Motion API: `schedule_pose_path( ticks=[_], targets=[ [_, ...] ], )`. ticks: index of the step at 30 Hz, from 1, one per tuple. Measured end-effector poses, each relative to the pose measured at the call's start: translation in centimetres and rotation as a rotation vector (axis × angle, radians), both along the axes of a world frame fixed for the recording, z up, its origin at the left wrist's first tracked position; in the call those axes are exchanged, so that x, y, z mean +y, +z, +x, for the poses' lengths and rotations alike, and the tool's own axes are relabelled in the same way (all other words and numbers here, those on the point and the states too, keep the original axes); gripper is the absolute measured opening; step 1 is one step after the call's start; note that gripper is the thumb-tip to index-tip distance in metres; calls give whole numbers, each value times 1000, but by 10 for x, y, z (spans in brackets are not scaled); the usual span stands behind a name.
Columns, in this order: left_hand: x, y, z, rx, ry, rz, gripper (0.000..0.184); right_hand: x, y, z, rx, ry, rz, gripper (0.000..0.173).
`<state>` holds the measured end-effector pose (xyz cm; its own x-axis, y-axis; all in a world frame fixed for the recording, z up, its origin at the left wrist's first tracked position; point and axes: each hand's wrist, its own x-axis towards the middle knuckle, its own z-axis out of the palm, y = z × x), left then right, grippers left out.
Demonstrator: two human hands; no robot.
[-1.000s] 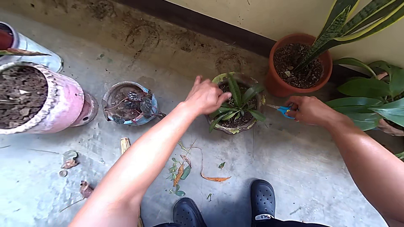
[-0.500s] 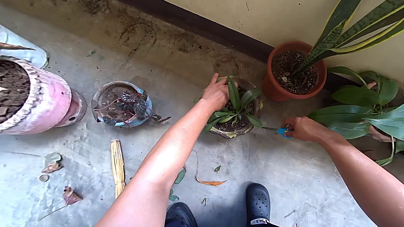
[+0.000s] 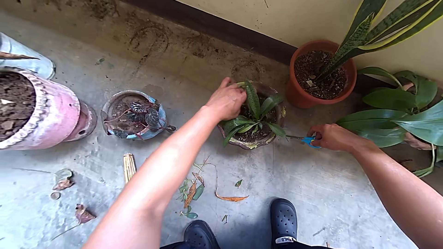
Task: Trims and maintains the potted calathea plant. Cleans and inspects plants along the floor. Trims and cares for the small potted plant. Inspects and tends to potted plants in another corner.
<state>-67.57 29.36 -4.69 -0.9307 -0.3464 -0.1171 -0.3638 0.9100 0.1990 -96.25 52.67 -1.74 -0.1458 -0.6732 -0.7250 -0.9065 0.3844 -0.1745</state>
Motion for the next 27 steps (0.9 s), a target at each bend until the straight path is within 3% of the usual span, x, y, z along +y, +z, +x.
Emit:
schedule_pose_path(
  ticks=[3,6,9,12,15,18,22,27],
  targets=[
    [-7,34,36,-44,97,17,51,-1,5,-4,7,-64,-2,28],
    [-17,58,85,-289,329,66,34,-6,15,-10,53,-83,-55,26],
    [-24,61,126,-663,545,103,29,-14,37,-7,111,-56,-127,25],
    [-13,56,141,-791,514,185,30,-22,64,5,124,-15,-240,24],
    [30,60,117,-451,295,555,33,-30,81,25,117,26,-330,26],
    [86,39,79,-103,228,844,40,-45,68,50,145,141,-399,19],
    [101,34,52,-4,113,675,33,-81,41,93,286,207,-261,10],
    [80,36,45,338,454,792,31,-106,23,105,341,200,-227,18]
  ],
)
